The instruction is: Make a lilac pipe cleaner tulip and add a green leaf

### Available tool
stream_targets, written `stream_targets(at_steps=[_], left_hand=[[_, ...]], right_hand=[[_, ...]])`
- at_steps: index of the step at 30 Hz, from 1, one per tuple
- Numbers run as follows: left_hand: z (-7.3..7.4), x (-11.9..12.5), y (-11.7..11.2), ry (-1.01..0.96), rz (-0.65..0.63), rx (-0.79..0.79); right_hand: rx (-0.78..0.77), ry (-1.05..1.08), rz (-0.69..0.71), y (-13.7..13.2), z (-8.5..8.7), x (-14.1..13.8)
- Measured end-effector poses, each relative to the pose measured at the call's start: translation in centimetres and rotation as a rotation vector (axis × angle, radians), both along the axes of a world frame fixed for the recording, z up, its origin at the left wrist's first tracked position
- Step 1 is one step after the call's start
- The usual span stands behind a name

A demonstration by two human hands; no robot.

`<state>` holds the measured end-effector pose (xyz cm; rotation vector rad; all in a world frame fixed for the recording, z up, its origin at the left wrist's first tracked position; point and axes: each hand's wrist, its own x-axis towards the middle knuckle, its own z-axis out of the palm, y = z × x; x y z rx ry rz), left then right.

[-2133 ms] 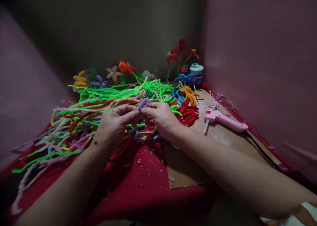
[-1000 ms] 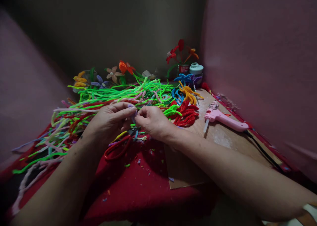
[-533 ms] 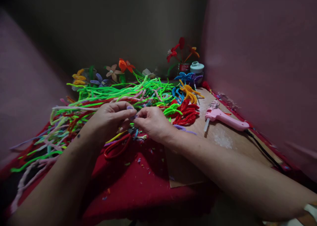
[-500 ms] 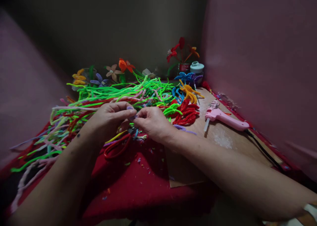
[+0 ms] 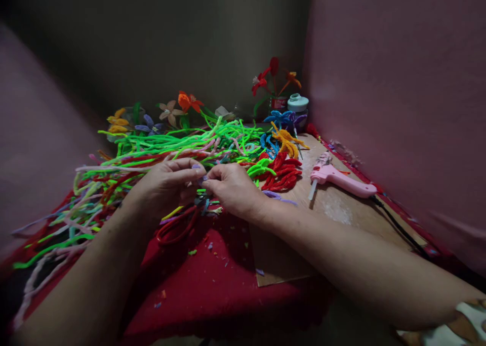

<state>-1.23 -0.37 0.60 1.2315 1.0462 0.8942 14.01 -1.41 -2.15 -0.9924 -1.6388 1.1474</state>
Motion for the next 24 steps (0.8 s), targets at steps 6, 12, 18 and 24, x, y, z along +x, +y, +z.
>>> stream_targets(at_steps=[6,12,18,24], left_hand=[[0.04,-0.05,-0.05,0.164,0.055,-0.032],[-0.15,0.18,-0.22,0.084,0.052,-0.04],[0.26,0.61,-0.76,0.201,0.09,0.104],[0.3,0.87,-0.91,0.054,0.069,0.195]], right_hand=[[0.131,-0.109,-0.051,0.04,-0.38,0.0],[0.108,-0.147,-0.057,0.03,-0.29,-0.14],[0.023,-0.038,-0.012,0.2,-0.34,0.06],[-0.071,0.057,0.018,0.13,-0.26,0.13]])
